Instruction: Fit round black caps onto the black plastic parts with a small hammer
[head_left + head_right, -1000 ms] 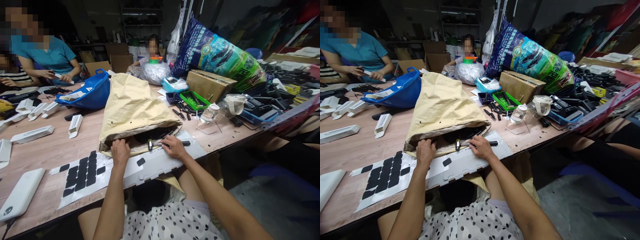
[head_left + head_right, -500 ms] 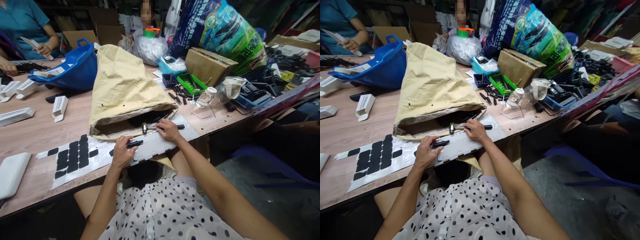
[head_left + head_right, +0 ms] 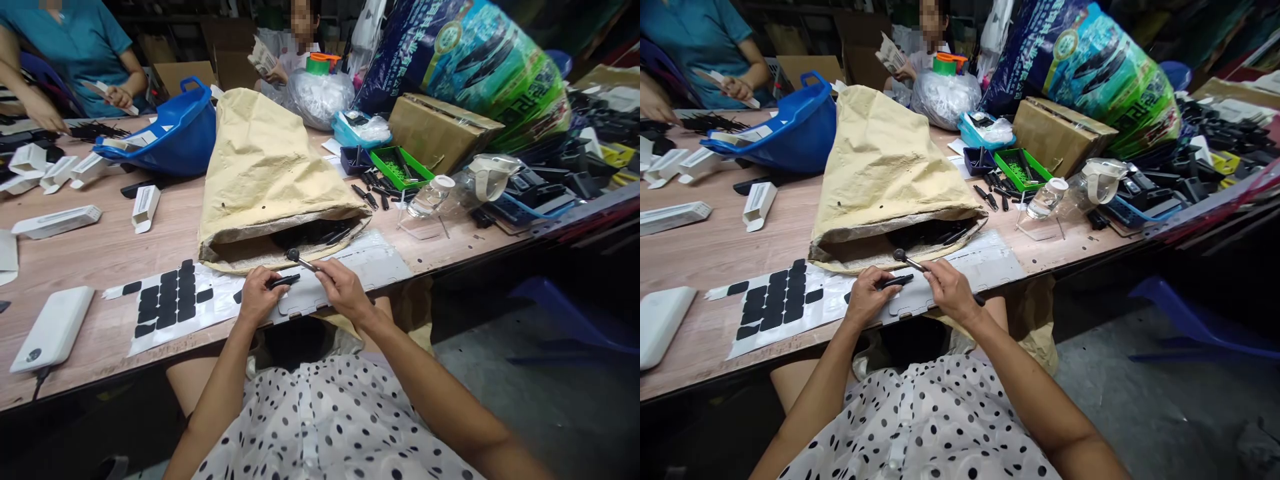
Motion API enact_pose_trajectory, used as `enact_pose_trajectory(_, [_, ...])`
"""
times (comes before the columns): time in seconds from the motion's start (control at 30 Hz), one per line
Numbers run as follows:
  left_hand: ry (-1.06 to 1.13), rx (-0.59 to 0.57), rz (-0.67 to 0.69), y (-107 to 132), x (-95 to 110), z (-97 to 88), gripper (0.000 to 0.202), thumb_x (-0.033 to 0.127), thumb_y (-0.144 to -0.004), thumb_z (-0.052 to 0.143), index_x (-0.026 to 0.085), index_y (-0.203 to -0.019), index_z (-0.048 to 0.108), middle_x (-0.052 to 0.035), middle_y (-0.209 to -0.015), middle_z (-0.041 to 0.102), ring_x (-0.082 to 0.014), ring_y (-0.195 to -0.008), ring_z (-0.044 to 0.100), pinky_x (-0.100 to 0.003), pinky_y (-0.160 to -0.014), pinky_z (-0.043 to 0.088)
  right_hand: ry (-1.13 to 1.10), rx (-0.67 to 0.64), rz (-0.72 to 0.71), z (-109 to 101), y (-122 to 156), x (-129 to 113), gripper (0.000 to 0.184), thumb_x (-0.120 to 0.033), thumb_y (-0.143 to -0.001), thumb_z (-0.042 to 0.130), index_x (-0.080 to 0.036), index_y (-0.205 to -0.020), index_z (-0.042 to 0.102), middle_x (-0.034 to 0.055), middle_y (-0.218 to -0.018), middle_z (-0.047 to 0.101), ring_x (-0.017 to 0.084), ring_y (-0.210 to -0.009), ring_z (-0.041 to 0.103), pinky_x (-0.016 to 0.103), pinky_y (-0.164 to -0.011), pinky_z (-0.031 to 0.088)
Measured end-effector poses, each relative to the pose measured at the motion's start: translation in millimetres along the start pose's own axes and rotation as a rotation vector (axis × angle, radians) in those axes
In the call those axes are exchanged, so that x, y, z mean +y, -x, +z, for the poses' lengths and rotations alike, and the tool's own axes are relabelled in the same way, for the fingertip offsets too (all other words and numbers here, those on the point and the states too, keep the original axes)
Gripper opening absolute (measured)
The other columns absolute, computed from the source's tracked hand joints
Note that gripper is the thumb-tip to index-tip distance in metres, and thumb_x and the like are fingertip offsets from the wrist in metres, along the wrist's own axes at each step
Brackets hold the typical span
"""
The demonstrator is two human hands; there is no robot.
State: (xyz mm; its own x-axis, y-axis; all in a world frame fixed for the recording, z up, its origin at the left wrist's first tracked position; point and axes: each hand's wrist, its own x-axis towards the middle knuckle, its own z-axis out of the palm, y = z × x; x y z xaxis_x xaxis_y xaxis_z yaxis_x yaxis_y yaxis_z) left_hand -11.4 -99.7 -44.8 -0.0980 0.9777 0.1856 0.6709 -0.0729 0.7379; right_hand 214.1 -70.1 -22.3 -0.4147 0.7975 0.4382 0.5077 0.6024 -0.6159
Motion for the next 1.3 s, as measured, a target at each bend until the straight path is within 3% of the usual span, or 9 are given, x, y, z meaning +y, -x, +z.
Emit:
enact_pose_trajectory(0.07, [0.013, 0.004, -0.005, -0.2, -0.4, 1.0, 0.010, 0.022, -0.071, 0.079, 0.024, -0.077, 0.071, 0.0008, -0.077, 0.063, -0.0214, -0.086, 0.058, -0.034, -0.081, 0.048, -0.027, -0.004, 0.024, 4.7, 8.2, -17.6, 0.037, -0.023, -0.102, 0.043, -0.026, -0.133, 0.063, 0.0051, -0.105, 0.068, 0.018, -0.095, 0.064, 0.028, -0.085, 0.052])
enact_pose_trajectory(0.17, [0.023, 0.012, 0.003, -0.9, -1.2, 2.4, 0.011, 0.022, -0.071, 0.080, 0.024, -0.076, 0.071, 0.0010, -0.077, 0.062, -0.0209, -0.085, 0.058, -0.034, -0.080, 0.047, 0.032, -0.043, 0.063, 8.8, 15.9, -33.1, 0.042, -0.020, -0.101, 0.042, -0.030, -0.137, 0.062, 0.0028, -0.093, 0.066, 0.016, -0.083, 0.062, 0.025, -0.075, 0.052])
enact_pose_trajectory(0.4, [0.070, 0.042, 0.009, -2.7, -0.3, 3.9, 0.016, 0.018, -0.066, 0.079, 0.023, -0.063, 0.064, 0.0023, -0.070, 0.058, -0.0189, -0.077, 0.056, -0.032, -0.074, 0.046, 0.289, -0.165, 0.096, 14.2, 24.0, -42.8, 0.048, -0.012, -0.096, 0.046, -0.034, -0.134, 0.066, 0.0011, -0.085, 0.062, 0.013, -0.066, 0.056, 0.021, -0.056, 0.043])
enact_pose_trajectory(0.6, [0.096, 0.065, -0.004, -3.7, -1.7, 5.4, 0.012, 0.019, -0.064, 0.079, 0.024, -0.070, 0.070, 0.0022, -0.072, 0.062, -0.0197, -0.079, 0.058, -0.033, -0.076, 0.047, 0.284, -0.099, 0.158, 7.8, 23.6, -46.1, 0.046, -0.017, -0.101, 0.042, -0.034, -0.139, 0.062, 0.0021, -0.088, 0.062, 0.013, -0.075, 0.060, 0.019, -0.061, 0.045])
enact_pose_trajectory(0.77, [0.070, 0.058, -0.002, -4.3, -1.7, 4.8, 0.009, 0.020, -0.065, 0.076, 0.024, -0.069, 0.069, 0.0019, -0.072, 0.062, -0.0197, -0.078, 0.058, -0.032, -0.074, 0.048, 0.285, -0.153, 0.227, 9.4, 24.6, -43.5, 0.045, -0.017, -0.099, 0.046, -0.035, -0.135, 0.065, 0.0014, -0.089, 0.063, 0.014, -0.073, 0.061, 0.020, -0.061, 0.046])
enact_pose_trajectory(0.93, [-0.024, 0.031, 0.035, -5.0, 0.0, 2.1, 0.012, 0.024, -0.065, 0.076, 0.024, -0.074, 0.069, 0.0007, -0.077, 0.064, -0.0219, -0.082, 0.059, -0.035, -0.078, 0.049, 0.269, -0.014, 0.246, 4.8, 18.0, -28.3, 0.042, -0.020, -0.100, 0.044, -0.032, -0.135, 0.064, 0.0028, -0.097, 0.066, 0.017, -0.087, 0.063, 0.023, -0.073, 0.049])
enact_pose_trajectory(1.03, [-0.044, 0.009, 0.049, -5.6, 0.4, 0.2, 0.008, 0.028, -0.070, 0.074, 0.024, -0.076, 0.069, -0.0004, -0.078, 0.063, -0.0227, -0.083, 0.059, -0.036, -0.081, 0.049, 0.359, 0.029, 0.246, 0.6, 6.5, -5.6, 0.040, -0.020, -0.098, 0.047, -0.032, -0.131, 0.067, 0.0038, -0.098, 0.066, 0.019, -0.085, 0.061, 0.025, -0.070, 0.047])
enact_pose_trajectory(1.2, [-0.053, -0.042, 0.058, -5.4, -1.9, -2.8, 0.008, 0.025, -0.071, 0.073, 0.025, -0.076, 0.068, -0.0006, -0.079, 0.063, -0.0233, -0.084, 0.058, -0.036, -0.080, 0.048, 0.488, -0.044, 0.116, -0.2, -15.9, 37.7, 0.034, -0.018, -0.097, 0.052, -0.029, -0.119, 0.074, 0.0064, -0.090, 0.064, 0.021, -0.087, 0.056, 0.029, -0.074, 0.042])
enact_pose_trajectory(1.3, [-0.046, -0.074, 0.071, -5.6, -3.5, -3.4, 0.008, 0.026, -0.071, 0.073, 0.025, -0.077, 0.067, -0.0010, -0.082, 0.064, -0.0236, -0.085, 0.058, -0.036, -0.081, 0.048, 0.498, -0.073, 0.060, 2.7, -21.2, 51.7, 0.031, -0.017, -0.096, 0.054, -0.028, -0.116, 0.075, 0.0071, -0.091, 0.063, 0.023, -0.090, 0.054, 0.031, -0.075, 0.040])
